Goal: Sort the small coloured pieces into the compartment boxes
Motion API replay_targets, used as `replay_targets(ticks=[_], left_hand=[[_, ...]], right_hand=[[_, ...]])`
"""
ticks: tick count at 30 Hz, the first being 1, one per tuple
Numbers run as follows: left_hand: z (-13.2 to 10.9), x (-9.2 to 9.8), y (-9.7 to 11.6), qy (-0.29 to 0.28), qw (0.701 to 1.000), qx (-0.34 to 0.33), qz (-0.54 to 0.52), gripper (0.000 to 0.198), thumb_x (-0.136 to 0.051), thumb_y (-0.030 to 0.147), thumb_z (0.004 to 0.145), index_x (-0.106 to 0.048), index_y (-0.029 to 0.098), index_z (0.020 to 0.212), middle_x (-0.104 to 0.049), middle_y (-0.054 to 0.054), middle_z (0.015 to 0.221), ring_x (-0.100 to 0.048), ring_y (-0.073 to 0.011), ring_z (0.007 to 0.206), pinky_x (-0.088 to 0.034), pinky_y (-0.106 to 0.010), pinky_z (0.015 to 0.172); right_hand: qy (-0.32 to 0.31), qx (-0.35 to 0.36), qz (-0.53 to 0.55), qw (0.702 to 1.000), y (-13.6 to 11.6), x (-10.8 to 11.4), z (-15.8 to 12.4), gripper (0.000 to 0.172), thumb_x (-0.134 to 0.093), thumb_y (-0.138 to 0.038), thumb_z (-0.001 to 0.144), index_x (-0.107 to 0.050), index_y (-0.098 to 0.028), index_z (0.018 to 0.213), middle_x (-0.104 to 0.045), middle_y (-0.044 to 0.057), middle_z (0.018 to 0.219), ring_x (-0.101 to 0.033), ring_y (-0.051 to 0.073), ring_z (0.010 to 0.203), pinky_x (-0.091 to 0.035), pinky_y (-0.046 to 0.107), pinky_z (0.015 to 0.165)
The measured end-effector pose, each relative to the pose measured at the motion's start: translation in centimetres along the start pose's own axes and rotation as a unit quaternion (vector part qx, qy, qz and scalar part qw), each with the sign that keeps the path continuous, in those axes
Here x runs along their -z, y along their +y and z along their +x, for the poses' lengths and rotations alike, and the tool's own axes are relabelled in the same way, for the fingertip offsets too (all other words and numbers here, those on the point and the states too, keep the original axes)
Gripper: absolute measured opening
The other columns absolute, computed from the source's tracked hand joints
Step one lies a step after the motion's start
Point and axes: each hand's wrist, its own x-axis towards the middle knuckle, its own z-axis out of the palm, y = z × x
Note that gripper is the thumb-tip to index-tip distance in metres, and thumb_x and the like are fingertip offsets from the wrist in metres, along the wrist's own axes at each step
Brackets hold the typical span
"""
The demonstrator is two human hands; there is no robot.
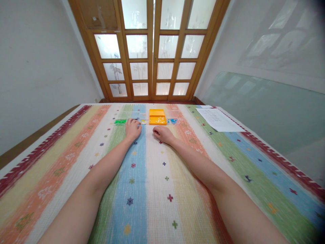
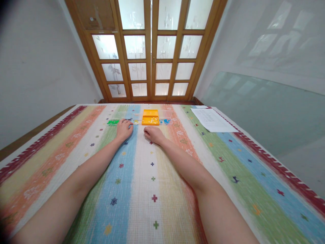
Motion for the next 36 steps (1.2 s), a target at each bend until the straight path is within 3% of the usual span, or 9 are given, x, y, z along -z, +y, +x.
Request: replay_targets(ticks=[5, 16, 21, 24, 30, 36], left_hand=[[0.1, 0.1, 0.1, -0.023, 0.999, -0.011, 0.046, 0.03, -0.054, 0.027, 0.096, -0.079, 0.022, 0.112, -0.074, -0.009, 0.125, -0.047, -0.0313, 0.135, -0.034, -0.05, 0.121], [0.0, 0.0, 0.1, -0.022, 0.998, -0.014, 0.051, 0.03, -0.054, 0.027, 0.095, -0.08, 0.023, 0.11, -0.073, -0.009, 0.124, -0.049, -0.0315, 0.134, -0.034, -0.052, 0.12], [0.0, -0.2, 0.0, -0.019, 0.999, -0.017, 0.046, 0.029, -0.055, 0.027, 0.095, -0.08, 0.022, 0.109, -0.073, -0.009, 0.124, -0.049, -0.0311, 0.133, -0.034, -0.052, 0.12], [0.0, -0.2, 0.0, -0.021, 0.999, -0.017, 0.047, 0.029, -0.055, 0.027, 0.094, -0.08, 0.023, 0.109, -0.073, -0.009, 0.124, -0.049, -0.031, 0.133, -0.034, -0.052, 0.12], [0.0, -0.2, -0.2, -0.022, 0.999, -0.024, 0.043, 0.029, -0.055, 0.027, 0.094, -0.08, 0.022, 0.108, -0.073, -0.01, 0.124, -0.05, -0.0312, 0.132, -0.036, -0.051, 0.118], [0.1, -0.5, -0.4, -0.021, 0.998, -0.038, 0.039, 0.028, -0.054, 0.026, 0.095, -0.08, 0.022, 0.107, -0.073, -0.01, 0.12, -0.051, -0.0308, 0.129, -0.038, -0.05, 0.116]], right_hand=[[0.099, -0.124, 0.09, 0.983, 2.0, 0.5, -0.1, 0.013, -0.056, -0.018, 0.091, -0.069, -0.021, 0.094, -0.072, 0.004, 0.087, -0.062, 0.019, 0.078, -0.044, 0.029, 0.074], [0.203, -0.234, 0.209, 0.928, 4.4, 0.4, 0.5, 0.02, -0.057, -0.027, 0.088, -0.073, -0.021, 0.098, -0.077, 0.008, 0.101, -0.069, 0.023, 0.094, -0.055, 0.04, 0.094], [0.199, -0.237, 0.307, 0.9, 4.9, 0.0, 0.7, 0.04, -0.059, -0.031, 0.088, -0.07, -0.022, 0.126, -0.074, 0.01, 0.123, -0.069, 0.023, 0.107, -0.058, 0.042, 0.096], [0.187, -0.224, 0.36, 0.886, 4.9, -0.1, 0.8, 0.051, -0.057, -0.032, 0.087, -0.063, -0.025, 0.138, -0.072, 0.009, 0.129, -0.072, 0.021, 0.102, -0.06, 0.04, 0.09], [0.253, -0.233, 0.3, 0.89, 5.1, 0.8, 0.5, 0.029, -0.05, -0.035, 0.088, -0.073, -0.022, 0.101, -0.076, 0.007, 0.104, -0.072, 0.021, 0.087, -0.059, 0.039, 0.087], [0.298, -0.25, 0.196, 0.9, 6.5, 1.5, 0.0, 0.031, -0.048, -0.035, 0.087, -0.074, -0.021, 0.097, -0.076, 0.008, 0.099, -0.068, 0.025, 0.095, -0.054, 0.04, 0.09]])
